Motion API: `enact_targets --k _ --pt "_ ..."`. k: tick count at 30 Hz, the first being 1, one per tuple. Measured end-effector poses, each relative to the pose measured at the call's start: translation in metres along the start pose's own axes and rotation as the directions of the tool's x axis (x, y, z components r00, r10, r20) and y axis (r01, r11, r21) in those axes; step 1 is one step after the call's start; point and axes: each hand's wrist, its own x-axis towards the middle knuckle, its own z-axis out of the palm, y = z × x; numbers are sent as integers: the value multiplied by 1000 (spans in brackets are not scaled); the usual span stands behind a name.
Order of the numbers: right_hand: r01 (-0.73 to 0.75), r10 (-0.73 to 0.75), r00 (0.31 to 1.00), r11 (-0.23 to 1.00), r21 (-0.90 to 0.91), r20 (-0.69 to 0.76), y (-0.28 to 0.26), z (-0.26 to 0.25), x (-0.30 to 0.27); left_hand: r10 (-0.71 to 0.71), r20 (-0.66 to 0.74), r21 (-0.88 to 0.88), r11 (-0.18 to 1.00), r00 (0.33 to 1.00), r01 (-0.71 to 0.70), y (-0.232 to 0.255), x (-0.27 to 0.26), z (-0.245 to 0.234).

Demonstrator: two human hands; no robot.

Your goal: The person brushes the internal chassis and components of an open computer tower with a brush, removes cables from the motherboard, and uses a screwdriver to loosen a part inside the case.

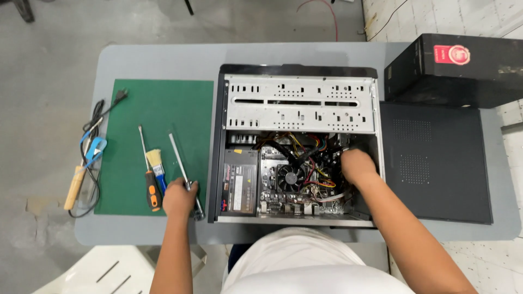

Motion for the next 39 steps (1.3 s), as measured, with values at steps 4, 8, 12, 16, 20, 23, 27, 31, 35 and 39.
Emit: enact_targets --k 4,8,12,16,20,23,27,31,35,39 --pt "9 -8 999 1000 10 -53 3 -7 2 9 -1 -28 1000 1000 -9 25 -7 0" --pt "-41 44 999 995 87 -27 0 -20 1 -4 -46 -42 999 999 2 35 -15 -5" --pt "-144 148 989 980 136 -18 -3 -33 -6 12 -113 -46 999 993 -17 32 -15 5" --pt "-167 181 976 979 115 -120 -38 -109 -43 3 -133 -58 998 991 -11 35 -22 -2" --pt "-113 129 985 984 136 -115 -39 -157 -74 -34 -232 -107 994 972 10 18 -20 -22" --pt "-79 81 997 955 286 2 -26 -184 -101 -55 -310 -37 998 949 46 -18 -5 -8" --pt "134 -115 990 674 726 -76 -20 -214 -152 234 -607 500 855 759 136 -49 8 42" --pt "391 -229 878 -163 906 -420 8 -192 -174 147 -566 467 868 811 169 -64 18 36" --pt "168 26 984 171 971 -175 20 -181 -184 2 -546 287 940 838 185 -70 21 -5" --pt "165 81 964 564 809 -253 31 -153 -194 -189 -412 238 922 891 306 -103 32 -19"
